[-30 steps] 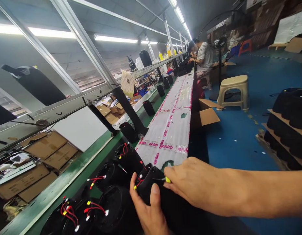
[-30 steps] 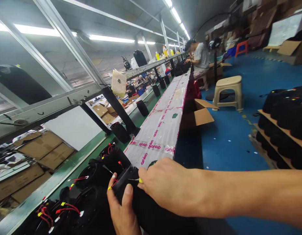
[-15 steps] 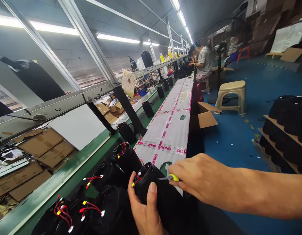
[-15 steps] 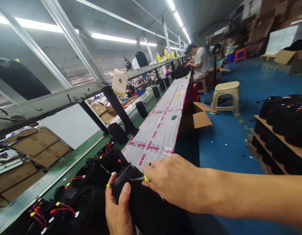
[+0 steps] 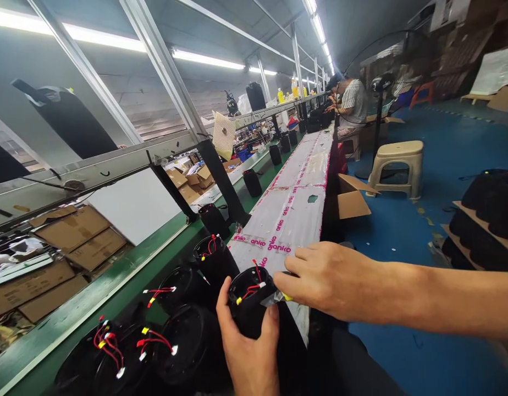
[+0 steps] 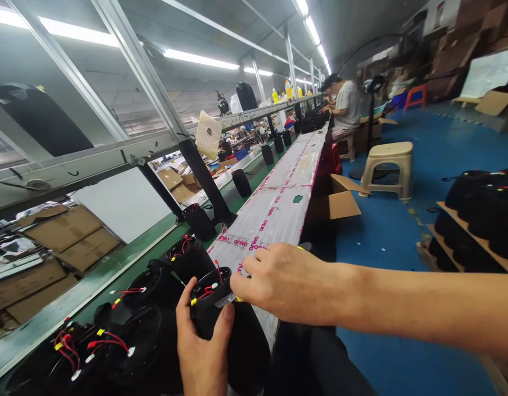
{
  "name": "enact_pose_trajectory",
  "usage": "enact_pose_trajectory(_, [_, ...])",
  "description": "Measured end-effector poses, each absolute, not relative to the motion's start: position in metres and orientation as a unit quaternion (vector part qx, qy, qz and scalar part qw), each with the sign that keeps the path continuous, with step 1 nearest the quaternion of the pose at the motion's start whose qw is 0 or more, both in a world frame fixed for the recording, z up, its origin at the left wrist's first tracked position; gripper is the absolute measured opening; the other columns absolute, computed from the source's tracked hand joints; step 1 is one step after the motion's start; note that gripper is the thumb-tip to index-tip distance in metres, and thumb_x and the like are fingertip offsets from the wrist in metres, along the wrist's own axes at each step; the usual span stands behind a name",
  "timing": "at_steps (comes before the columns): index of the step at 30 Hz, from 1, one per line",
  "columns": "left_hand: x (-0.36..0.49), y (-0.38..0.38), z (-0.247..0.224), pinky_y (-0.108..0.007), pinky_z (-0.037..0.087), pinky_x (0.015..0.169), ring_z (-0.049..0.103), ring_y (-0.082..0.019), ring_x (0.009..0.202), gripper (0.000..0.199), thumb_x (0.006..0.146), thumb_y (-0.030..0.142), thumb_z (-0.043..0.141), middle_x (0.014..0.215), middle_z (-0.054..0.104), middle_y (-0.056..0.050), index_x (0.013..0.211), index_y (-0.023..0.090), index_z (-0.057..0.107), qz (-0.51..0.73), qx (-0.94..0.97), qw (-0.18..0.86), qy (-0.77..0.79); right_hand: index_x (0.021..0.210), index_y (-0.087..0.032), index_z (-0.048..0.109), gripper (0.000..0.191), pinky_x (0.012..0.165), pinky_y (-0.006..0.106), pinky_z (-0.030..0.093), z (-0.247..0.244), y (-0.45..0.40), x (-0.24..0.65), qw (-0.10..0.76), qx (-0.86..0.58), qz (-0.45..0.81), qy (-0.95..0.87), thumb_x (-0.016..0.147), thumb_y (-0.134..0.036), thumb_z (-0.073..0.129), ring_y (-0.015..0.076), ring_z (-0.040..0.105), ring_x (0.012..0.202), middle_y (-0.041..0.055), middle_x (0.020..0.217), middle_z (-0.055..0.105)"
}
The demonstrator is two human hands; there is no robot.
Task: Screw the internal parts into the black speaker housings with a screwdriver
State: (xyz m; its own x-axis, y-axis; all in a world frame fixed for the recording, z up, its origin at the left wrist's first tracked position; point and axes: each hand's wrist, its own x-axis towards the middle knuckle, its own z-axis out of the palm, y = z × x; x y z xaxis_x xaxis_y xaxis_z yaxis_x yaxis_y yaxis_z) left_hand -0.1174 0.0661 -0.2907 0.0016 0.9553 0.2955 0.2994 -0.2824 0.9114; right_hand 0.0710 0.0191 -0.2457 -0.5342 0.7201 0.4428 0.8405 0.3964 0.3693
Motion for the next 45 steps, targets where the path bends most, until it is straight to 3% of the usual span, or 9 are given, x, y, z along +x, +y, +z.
enact_pose_trajectory(26, [-0.118, 0.064, -0.293, -0.049, 0.038, 0.113, 0.057, -0.031, 0.130, 0.071, 0.077, 0.036, 0.072, 0.139, 0.062, -0.007, 0.143, 0.029, 0.047, 0.498, 0.623, 0.349, 0.491, 0.094, -0.021, 0.050, 0.018, 0.057, 0.034, 0.024, -0.246, 0.026, 0.073, 0.111, -0.451, -0.279, -0.840, 0.087, -0.008, 0.060, 0.0174, 0.048, 0.063, -0.0012, 0.078, 0.056])
enact_pose_trajectory(29, [-0.119, 0.063, -0.292, -0.050, 0.038, 0.113, 0.057, -0.030, 0.130, 0.071, 0.077, 0.036, 0.071, 0.138, 0.061, -0.007, 0.143, 0.030, 0.047, 0.493, 0.627, 0.350, 0.491, 0.094, -0.021, 0.050, 0.018, 0.057, 0.034, 0.024, -0.248, 0.028, 0.075, 0.103, -0.450, -0.272, -0.844, 0.087, -0.008, 0.059, 0.0173, 0.049, 0.064, -0.0009, 0.078, 0.056])
enact_pose_trajectory(36, [-0.114, 0.060, -0.289, -0.047, 0.051, 0.099, 0.065, -0.032, 0.118, 0.082, 0.069, 0.034, 0.078, 0.125, 0.068, -0.010, 0.144, 0.025, 0.046, 0.492, 0.625, 0.346, 0.496, 0.094, -0.021, 0.050, 0.021, 0.053, 0.033, 0.021, -0.244, 0.030, 0.073, 0.075, -0.444, -0.294, -0.843, 0.082, -0.004, 0.055, 0.0175, 0.052, 0.059, 0.0005, 0.074, 0.058])
enact_pose_trajectory(45, [-0.110, 0.061, -0.297, -0.051, 0.048, 0.102, 0.066, -0.031, 0.114, 0.082, 0.067, 0.035, 0.079, 0.124, 0.068, -0.010, 0.142, 0.027, 0.047, 0.514, 0.610, 0.327, 0.507, 0.090, -0.020, 0.052, 0.018, 0.049, 0.034, 0.016, -0.225, 0.025, 0.061, 0.023, -0.444, -0.311, -0.840, 0.081, -0.007, 0.060, 0.0170, 0.053, 0.052, -0.0004, 0.067, 0.057])
